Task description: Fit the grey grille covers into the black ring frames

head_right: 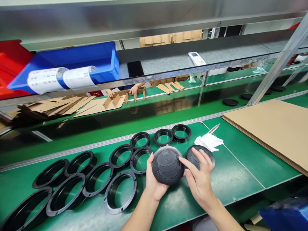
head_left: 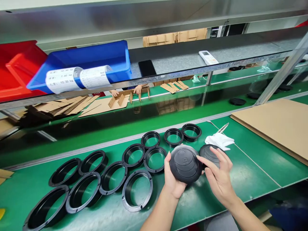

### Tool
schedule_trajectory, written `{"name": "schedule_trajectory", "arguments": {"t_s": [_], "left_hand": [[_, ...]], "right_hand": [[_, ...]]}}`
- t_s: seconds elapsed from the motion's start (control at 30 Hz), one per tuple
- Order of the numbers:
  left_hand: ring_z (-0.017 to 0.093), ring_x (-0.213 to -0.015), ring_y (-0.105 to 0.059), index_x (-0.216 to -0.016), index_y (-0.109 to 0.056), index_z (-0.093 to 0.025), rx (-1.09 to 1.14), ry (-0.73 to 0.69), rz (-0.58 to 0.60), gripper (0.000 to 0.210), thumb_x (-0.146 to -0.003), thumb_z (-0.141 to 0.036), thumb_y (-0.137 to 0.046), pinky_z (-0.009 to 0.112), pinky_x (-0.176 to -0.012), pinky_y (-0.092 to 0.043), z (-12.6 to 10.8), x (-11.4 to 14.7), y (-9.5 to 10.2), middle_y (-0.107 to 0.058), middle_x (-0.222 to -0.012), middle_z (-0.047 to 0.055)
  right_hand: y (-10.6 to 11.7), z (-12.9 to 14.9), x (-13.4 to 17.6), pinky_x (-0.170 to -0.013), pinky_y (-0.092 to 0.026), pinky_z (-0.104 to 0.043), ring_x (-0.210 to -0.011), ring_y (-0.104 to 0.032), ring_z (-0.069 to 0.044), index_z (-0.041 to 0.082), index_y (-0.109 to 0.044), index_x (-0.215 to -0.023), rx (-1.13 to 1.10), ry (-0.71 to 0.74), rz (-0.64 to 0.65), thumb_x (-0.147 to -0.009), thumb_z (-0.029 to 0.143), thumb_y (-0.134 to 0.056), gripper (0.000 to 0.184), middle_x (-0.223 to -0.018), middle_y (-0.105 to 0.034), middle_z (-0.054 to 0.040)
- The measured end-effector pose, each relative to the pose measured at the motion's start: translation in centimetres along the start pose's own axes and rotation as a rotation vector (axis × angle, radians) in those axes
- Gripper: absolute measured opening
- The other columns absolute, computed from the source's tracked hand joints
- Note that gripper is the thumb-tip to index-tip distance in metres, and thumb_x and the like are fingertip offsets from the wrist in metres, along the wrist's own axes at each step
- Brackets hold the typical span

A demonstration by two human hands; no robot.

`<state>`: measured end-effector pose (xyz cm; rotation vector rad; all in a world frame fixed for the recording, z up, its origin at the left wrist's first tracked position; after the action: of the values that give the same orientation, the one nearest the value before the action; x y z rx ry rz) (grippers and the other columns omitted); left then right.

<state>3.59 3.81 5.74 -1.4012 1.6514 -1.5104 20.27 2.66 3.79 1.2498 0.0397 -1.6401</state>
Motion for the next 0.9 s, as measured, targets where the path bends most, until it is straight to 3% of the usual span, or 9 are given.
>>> {"name": "schedule_trajectory", "arguments": {"t_s": [0.2, 0.4, 0.53, 0.7, 0.9], "left_hand": [[0.032, -0.116, -0.062, -0.136, -0.057, -0.024, -0.038, 0.112, 0.067, 0.051, -0.096, -0.055, -0.047, 0.051, -0.103, -0.047, 1.0, -0.2, 0.1, -0.066, -0.128, 0.010], [0.030, -0.120, -0.060, -0.138, -0.054, -0.017, -0.020, 0.048, 0.019, 0.054, -0.098, -0.052, -0.044, 0.047, -0.106, -0.045, 0.8, -0.5, 0.1, -0.064, -0.131, 0.014], [0.033, -0.118, -0.060, -0.138, -0.055, -0.018, -0.070, 0.070, 0.008, 0.056, -0.096, -0.055, -0.048, 0.052, -0.106, -0.045, 0.9, -0.6, 0.4, -0.066, -0.127, 0.014], [0.035, -0.116, -0.061, -0.142, -0.050, -0.025, -0.094, 0.096, 0.053, 0.055, -0.097, -0.057, -0.046, 0.060, -0.101, -0.046, 0.6, -0.4, 0.2, -0.062, -0.131, 0.013], [0.039, -0.112, -0.062, -0.146, -0.042, -0.032, -0.069, 0.192, 0.080, 0.061, -0.094, -0.064, -0.043, 0.068, -0.091, -0.047, 0.2, -0.2, -0.1, -0.059, -0.133, 0.016]], "right_hand": [[-0.2, -0.3, -2.5, -0.114, -0.025, -0.063, -0.142, -0.022, -0.036, 0.035, -0.070, -0.122, -0.102, -0.003, 0.168, -0.107, 0.042, -0.034, 0.040, -0.155, -0.030, -0.0003], [-0.7, -0.6, -2.9, -0.115, -0.027, -0.062, -0.144, -0.016, -0.035, 0.032, -0.069, -0.125, -0.141, 0.021, 0.306, -0.108, 0.044, -0.031, 0.043, -0.155, -0.033, -0.0014], [-1.0, -0.5, -3.5, -0.115, -0.027, -0.062, -0.144, -0.015, -0.033, 0.028, -0.072, -0.113, -0.228, -0.016, 0.384, -0.108, 0.045, -0.029, 0.046, -0.151, -0.039, -0.0027], [-0.6, -0.2, -3.9, -0.117, -0.030, -0.060, -0.142, -0.025, -0.032, 0.027, -0.073, -0.113, -0.353, -0.071, 0.341, -0.109, 0.047, -0.027, 0.049, -0.149, -0.042, -0.0042], [0.0, -0.5, -3.6, -0.111, -0.045, -0.046, -0.137, -0.039, -0.028, 0.025, -0.073, -0.110, -0.530, -0.247, 0.270, -0.108, 0.050, -0.029, 0.051, -0.145, -0.045, -0.0058]]}}
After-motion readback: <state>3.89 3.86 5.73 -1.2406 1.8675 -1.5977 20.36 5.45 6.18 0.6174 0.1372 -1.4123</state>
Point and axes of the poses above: each hand's wrist, its own x-axis away from the middle knuckle, its own y-axis out of the back of the hand, z = x × y, the point moved 2 cm from there along -x, towards the middle knuckle
